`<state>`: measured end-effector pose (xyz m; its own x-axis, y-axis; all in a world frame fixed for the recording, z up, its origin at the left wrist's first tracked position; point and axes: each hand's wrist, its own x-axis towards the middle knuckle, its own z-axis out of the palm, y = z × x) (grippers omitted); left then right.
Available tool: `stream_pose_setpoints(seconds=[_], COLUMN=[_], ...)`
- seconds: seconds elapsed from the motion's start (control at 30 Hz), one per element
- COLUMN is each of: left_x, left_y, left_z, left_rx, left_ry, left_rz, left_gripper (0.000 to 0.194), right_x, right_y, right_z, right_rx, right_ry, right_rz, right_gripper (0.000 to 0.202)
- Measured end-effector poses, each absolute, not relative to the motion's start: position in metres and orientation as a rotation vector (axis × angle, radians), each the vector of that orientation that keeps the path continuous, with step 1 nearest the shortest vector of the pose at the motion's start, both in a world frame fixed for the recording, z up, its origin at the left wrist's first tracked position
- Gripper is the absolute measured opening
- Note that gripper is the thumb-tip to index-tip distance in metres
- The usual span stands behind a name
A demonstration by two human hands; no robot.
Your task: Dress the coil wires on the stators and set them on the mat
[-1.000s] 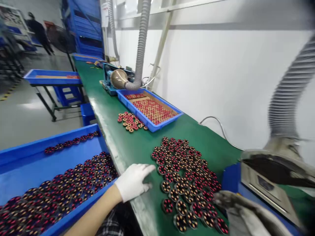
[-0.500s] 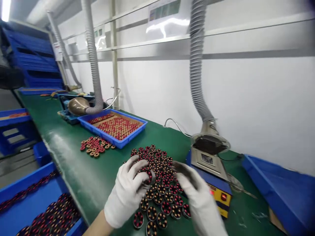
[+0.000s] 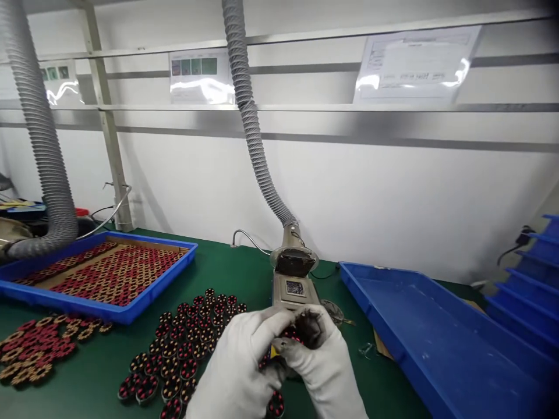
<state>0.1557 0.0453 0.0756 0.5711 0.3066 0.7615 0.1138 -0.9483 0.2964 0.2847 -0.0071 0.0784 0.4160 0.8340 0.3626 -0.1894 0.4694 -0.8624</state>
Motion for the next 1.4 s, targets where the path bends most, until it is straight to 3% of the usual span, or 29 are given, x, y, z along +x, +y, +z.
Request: stream_pose_setpoints(seconds=[0.17,0.5,0.63,0.77,0.87,0.93,1.03,1.17,1.3,1.4], left_x=[0.149,0.146,0.148,0.145,0.143,0.142,0.14,0.137,0.135,0.136], left_y=[0.057,0.056,0.055,0.056,0.056,0.056,0.056,0.056,0.056,0.059], left_z=[0.075,0.078,0.077,0.079,0.081,0.081,0.081,0.081,0.079,0.078], left_rx=[2.564,2.575,2.58,2.494,2.541,2.641,2.749,2.759,2.756,2.709], left_ry=[0.334,0.19,0.203,0.202,0.153,0.147,0.18,0.247,0.293,0.343], left_rz=[1.424,1.469,1.499,1.498,1.57,1.649,1.738,1.783,1.783,1.683], left_gripper=[0.047,0.023,0.021,0.016,0.013,0.02,0.034,0.029,0.031,0.027], right_x=[0.293,0.295,0.289,0.291,0.287,0.283,0.284,0.29,0.274,0.259], right_y=[-0.007,-0.006,-0.003,-0.006,-0.005,-0.003,-0.004,-0.009,-0.006,-0.004], right_z=[0.075,0.075,0.07,0.076,0.075,0.073,0.068,0.067,0.078,0.086], right_rx=[-0.825,-0.923,-0.786,-0.791,-0.872,-0.823,-0.716,-0.807,-0.815,-0.683], right_ry=[-1.14,-1.236,-0.918,-1.051,-1.137,-1.038,-0.798,-0.697,-0.853,-0.768], right_rz=[0.704,0.498,0.723,0.853,0.706,0.59,0.461,0.196,0.839,1.119], right_gripper=[0.044,0.012,0.029,0.033,0.021,0.014,0.011,0.012,0.037,0.035])
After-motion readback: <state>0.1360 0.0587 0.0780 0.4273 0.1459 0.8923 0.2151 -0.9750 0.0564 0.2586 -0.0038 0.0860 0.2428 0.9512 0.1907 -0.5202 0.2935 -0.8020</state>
